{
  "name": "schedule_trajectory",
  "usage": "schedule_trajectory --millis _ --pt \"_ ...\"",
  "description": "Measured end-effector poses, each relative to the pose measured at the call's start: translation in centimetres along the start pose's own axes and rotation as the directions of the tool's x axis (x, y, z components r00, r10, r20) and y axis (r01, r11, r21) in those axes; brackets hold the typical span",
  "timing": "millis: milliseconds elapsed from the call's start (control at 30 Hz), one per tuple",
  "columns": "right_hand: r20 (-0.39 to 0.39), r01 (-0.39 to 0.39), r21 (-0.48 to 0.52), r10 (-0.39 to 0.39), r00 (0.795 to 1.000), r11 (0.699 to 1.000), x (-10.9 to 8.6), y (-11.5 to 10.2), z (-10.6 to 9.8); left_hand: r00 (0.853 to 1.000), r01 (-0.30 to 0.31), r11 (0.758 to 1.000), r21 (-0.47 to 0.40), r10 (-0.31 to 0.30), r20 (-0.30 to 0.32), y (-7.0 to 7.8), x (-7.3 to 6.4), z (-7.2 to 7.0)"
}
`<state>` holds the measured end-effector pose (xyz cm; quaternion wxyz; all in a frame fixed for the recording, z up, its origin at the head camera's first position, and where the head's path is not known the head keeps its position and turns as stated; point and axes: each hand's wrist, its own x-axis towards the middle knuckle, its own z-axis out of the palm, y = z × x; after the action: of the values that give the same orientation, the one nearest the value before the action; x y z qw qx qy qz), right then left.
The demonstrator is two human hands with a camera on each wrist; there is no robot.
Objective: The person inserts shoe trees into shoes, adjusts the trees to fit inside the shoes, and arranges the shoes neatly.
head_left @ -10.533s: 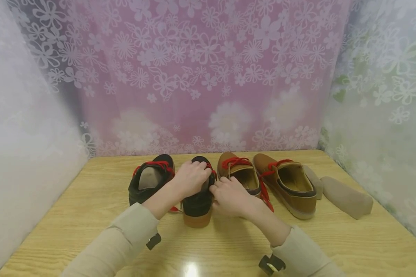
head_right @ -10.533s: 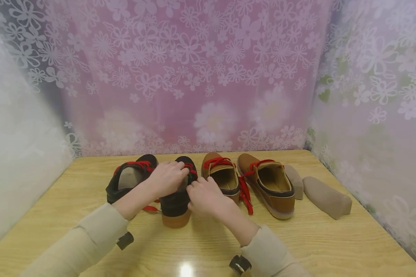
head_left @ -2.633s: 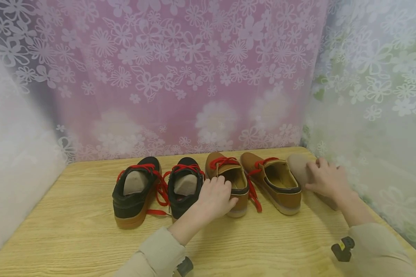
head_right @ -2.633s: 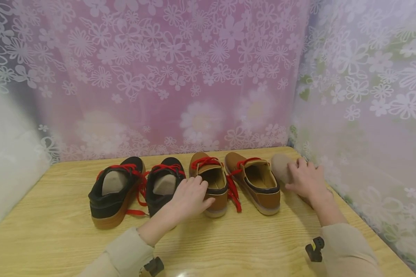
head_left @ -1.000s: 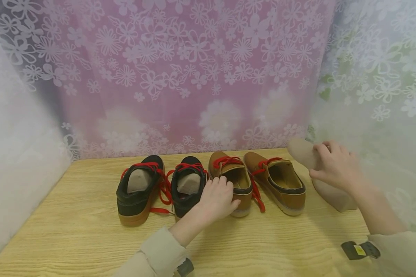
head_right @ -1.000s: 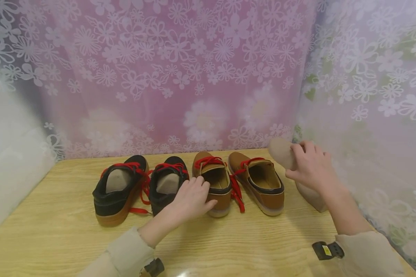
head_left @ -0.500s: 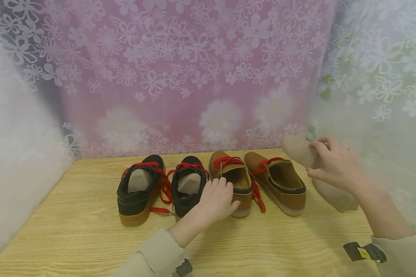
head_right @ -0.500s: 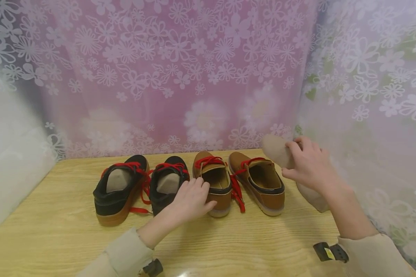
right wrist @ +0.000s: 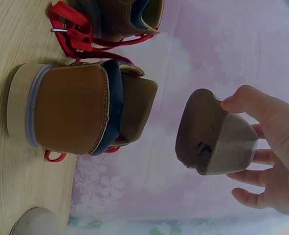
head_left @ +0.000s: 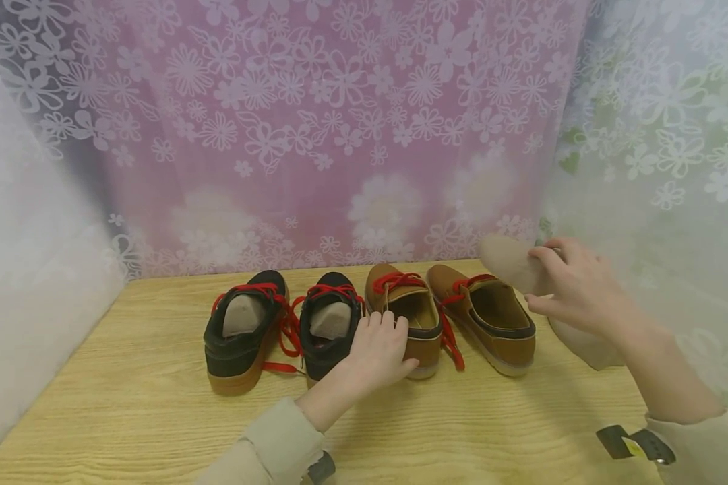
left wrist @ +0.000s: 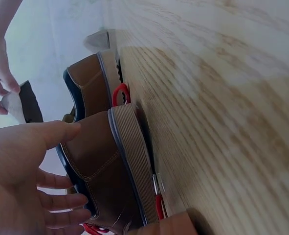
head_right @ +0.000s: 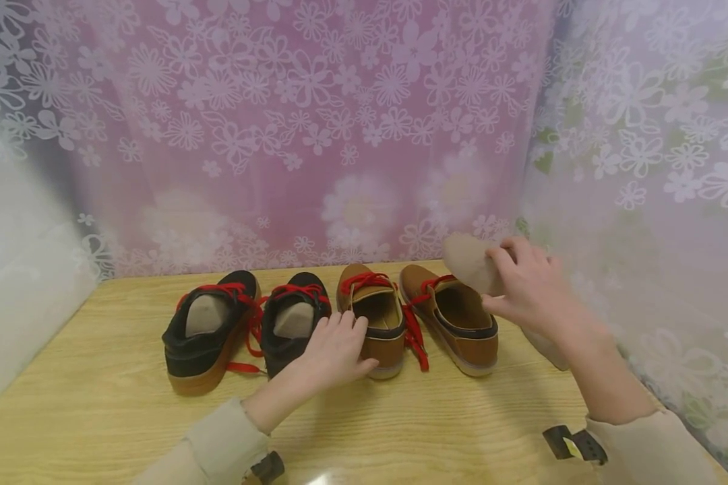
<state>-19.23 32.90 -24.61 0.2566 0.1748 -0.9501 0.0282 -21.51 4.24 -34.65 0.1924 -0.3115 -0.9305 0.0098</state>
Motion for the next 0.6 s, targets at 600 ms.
schedule_trajectory --millis 600 --pt "-0.133 0.299 0.046 -0.29 0.948 0.953 0.9 -1.8 0.7 0.996 -0.065 0.995 0.073 0.069 -0.05 -0.7 -0.5 0.6"
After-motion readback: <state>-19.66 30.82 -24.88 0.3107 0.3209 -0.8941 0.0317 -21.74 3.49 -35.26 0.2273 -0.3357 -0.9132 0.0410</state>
